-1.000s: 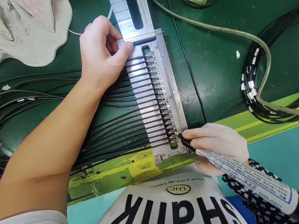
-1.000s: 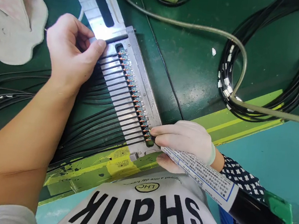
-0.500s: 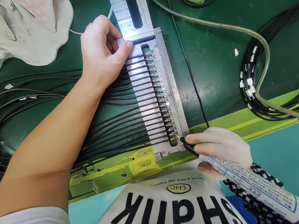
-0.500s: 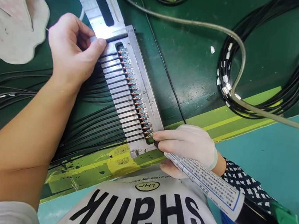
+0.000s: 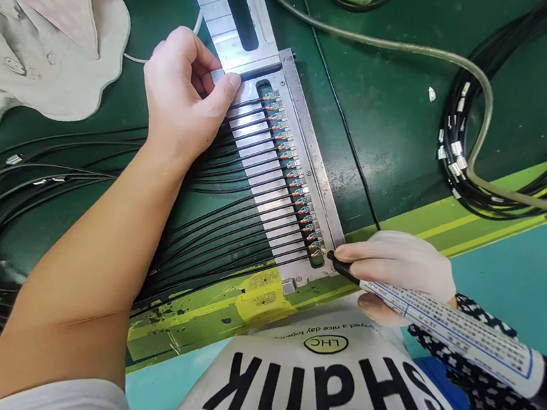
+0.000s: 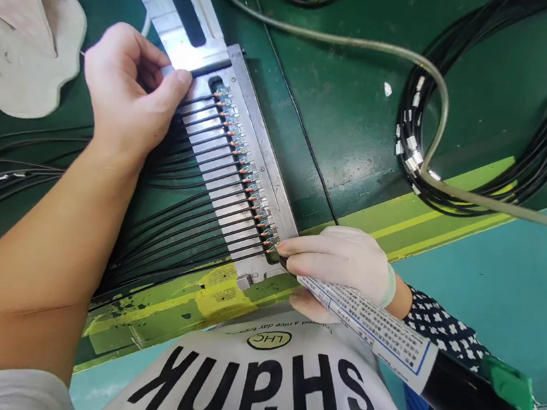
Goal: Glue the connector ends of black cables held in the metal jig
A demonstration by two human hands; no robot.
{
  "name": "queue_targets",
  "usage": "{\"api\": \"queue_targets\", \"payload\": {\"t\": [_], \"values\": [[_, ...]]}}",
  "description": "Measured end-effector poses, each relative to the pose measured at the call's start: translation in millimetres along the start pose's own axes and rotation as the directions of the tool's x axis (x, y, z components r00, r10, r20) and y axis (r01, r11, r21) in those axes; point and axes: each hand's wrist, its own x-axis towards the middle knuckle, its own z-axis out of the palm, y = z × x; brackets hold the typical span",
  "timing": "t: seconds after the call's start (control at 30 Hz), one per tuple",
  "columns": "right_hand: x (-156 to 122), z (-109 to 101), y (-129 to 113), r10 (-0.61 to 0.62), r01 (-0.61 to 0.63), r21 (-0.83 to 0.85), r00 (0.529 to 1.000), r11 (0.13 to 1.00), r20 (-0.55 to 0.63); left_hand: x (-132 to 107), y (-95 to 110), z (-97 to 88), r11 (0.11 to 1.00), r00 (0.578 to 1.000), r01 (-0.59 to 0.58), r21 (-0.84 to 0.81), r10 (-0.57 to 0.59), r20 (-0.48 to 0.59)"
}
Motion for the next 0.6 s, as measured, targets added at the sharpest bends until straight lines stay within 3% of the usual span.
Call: {"api": "queue_targets", "payload": {"t": [0.27, 0.6], "values": [[1.1, -3.1, -0.9, -0.009, 0.009, 0.001, 1.000, 1.000, 0.025, 0.2, -2.7, 1.0, 0.998, 0.998, -0.047, -0.041, 0.046, -0.034], [-1.0, -3.2, -0.2, 0.001, -0.002, 0.009, 0.999, 1.000, 0.046, 0.3, -1.3, 2.5, 0.999, 0.999, -0.028, -0.033, 0.027, -0.026]]}}
